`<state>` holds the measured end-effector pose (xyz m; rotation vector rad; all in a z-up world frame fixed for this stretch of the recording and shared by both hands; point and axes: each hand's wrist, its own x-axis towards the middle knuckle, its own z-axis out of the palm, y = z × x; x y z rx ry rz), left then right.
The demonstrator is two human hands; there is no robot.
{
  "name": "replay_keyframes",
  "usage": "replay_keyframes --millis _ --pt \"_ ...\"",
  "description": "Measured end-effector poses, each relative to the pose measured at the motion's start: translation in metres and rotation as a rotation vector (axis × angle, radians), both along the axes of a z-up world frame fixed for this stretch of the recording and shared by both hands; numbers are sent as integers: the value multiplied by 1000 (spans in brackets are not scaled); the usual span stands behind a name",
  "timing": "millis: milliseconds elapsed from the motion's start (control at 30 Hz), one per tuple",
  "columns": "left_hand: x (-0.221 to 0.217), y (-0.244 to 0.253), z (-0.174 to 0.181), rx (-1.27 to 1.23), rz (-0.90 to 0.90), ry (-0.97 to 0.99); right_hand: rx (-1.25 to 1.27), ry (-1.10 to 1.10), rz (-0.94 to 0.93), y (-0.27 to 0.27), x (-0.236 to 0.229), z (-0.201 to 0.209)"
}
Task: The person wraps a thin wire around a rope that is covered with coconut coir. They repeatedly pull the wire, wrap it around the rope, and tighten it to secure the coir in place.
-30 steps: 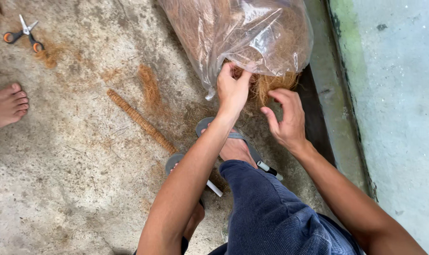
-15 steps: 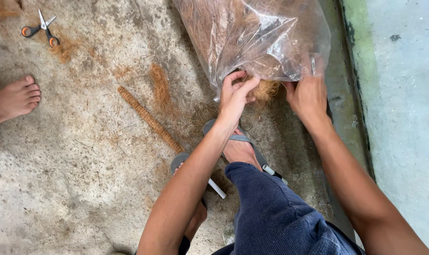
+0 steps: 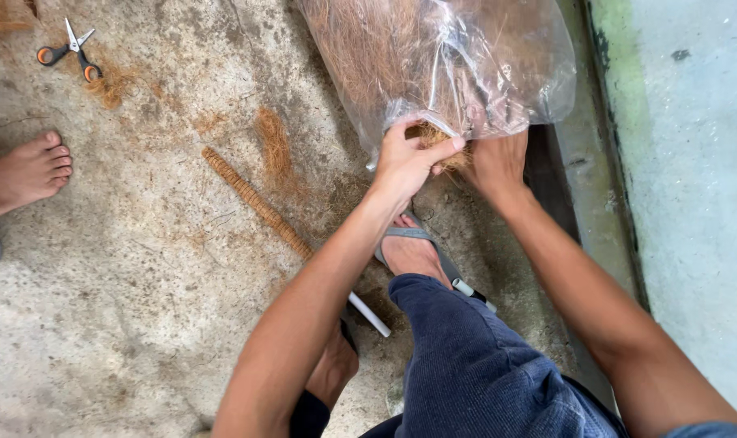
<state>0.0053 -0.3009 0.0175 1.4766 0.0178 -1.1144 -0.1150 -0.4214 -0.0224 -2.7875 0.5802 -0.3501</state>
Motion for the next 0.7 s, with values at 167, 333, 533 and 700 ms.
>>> replay_keyframes --millis 167,333,533,700 --pt "26 34 45 138 -248 -63 -328 11 -117 -26 46 -33" --pt "47 87 105 468 -681 -112 271 69 -215 -56 60 -56" --pt "70 172 175 655 -699 -279 130 61 48 -60 37 -16" --pt "66 215 177 615 -590 -536 196 13 56 -31 -19 63"
